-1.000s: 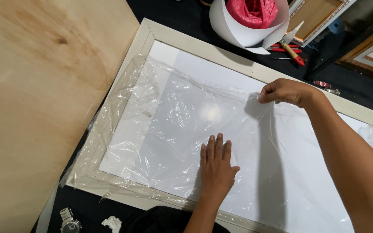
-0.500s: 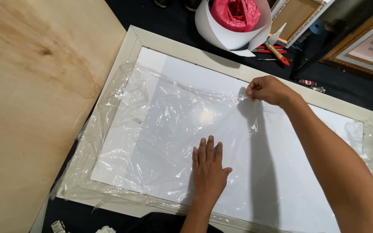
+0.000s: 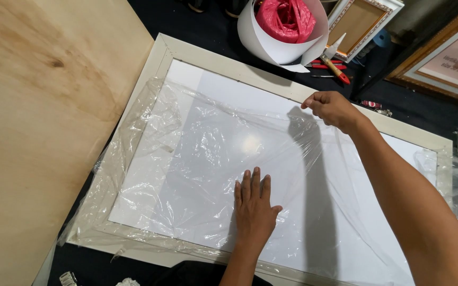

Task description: Placing a protective plastic sheet over a picture frame and smoothing it out by hand.

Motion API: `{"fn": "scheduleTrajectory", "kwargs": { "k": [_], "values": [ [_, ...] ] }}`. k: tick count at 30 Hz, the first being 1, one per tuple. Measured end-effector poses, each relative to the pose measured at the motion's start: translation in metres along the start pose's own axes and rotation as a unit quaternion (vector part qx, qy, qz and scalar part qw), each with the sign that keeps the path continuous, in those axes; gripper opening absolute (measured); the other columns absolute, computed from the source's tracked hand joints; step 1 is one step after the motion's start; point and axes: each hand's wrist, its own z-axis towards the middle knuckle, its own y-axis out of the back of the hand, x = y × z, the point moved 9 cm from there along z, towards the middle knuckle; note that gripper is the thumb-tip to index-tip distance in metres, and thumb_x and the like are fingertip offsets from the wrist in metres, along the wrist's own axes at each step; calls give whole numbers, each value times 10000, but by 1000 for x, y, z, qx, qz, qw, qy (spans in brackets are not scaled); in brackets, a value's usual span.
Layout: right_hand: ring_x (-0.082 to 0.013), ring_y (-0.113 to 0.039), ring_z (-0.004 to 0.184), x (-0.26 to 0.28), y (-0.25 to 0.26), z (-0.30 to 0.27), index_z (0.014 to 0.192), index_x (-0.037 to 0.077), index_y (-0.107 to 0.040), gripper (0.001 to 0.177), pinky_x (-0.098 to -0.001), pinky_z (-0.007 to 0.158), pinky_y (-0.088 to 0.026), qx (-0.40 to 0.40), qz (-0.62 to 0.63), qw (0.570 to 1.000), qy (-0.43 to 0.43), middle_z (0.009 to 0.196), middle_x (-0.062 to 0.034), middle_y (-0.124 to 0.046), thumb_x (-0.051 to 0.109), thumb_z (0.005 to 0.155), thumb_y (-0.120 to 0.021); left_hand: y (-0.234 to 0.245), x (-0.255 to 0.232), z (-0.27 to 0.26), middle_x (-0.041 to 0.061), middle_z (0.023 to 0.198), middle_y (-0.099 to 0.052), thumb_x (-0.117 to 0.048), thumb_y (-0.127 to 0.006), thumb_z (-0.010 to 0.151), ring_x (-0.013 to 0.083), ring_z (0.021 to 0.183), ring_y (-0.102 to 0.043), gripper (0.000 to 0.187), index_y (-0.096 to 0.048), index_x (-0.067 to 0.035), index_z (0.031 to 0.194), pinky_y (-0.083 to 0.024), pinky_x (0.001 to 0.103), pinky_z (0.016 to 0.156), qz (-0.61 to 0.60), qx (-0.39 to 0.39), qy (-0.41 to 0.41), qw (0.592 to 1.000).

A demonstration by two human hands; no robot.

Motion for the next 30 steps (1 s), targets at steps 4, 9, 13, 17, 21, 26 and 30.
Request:
{"fn": "scheduleTrajectory", "kwargs": {
  "k": [4, 9, 13, 17, 21, 26, 30],
  "values": [
    [-126, -350, 545, 8, 6, -2, 976, 0, -754, 308, -262, 492, -278, -18, 17, 999, 39, 689, -55, -545, 306, 976, -716, 3, -1, 0, 202, 1656, -264, -335, -781, 809, 373, 1552, -132, 832, -434, -33, 1502, -53, 546, 1229, -12, -5, -3, 1000],
    [-261, -654, 678, 38, 2, 12, 997, 57, -803, 463, -369, 633, -491, -104, -282, 946, 120, 794, -129, -718, 502, 893, -735, -4, 1, 1, 216, 1659, -241, -329, -744, 844, 382, 1556, -96, 796, -416, -24, 1503, -23, 561, 1226, -18, 25, 19, 999],
    [-242, -629, 645, 112, -54, -2, 995, 24, -784, 328, -358, 636, -502, -74, -249, 938, 231, 826, -124, -721, 341, 917, -757, 6, -4, 3, 224, 1633, -288, -228, -776, 793, 382, 1554, -126, 772, -456, -3, 1458, -25, 569, 1227, -61, 22, 29, 997],
    [-232, -710, 810, 176, -129, 8, 1045, 34, -775, 264, -346, 718, -568, -13, -206, 939, 275, 956, -112, -762, 271, 949, -709, 30, -12, 12, 393, 1604, -182, -345, -678, 915, 538, 1518, -63, 772, -403, 108, 1476, 9, 633, 1196, -106, 49, 29, 993],
    [-180, -638, 758, 211, -179, 35, 1174, 32, -726, 334, -312, 704, -527, -8, -121, 964, 236, 933, -82, -706, 297, 994, -630, 104, 0, 18, 363, 1542, -321, -396, -526, 1010, 528, 1473, -225, 655, -462, 103, 1430, -131, 633, 1192, -154, -74, 24, 985],
    [-273, -702, 875, 230, -224, 64, 1163, 33, -737, 572, -345, 790, -575, 53, -206, 957, 199, 1033, -156, -715, 348, 705, -875, 152, 63, 10, 251, 1498, -418, -285, -740, 903, 433, 1378, -399, 618, -510, 23, 1387, -359, 552, 1097, -191, -169, 149, 955],
    [-197, -721, 838, 255, -215, 47, 916, 71, -660, 84, -285, 767, -566, 90, -31, 976, 198, 905, -97, -731, 135, 877, -698, 159, 76, 6, 278, 1508, -430, -256, -689, 925, 441, 1388, -430, 594, -467, 15, 1404, -371, 567, 1098, -282, -186, 200, 920]
  ]
}}
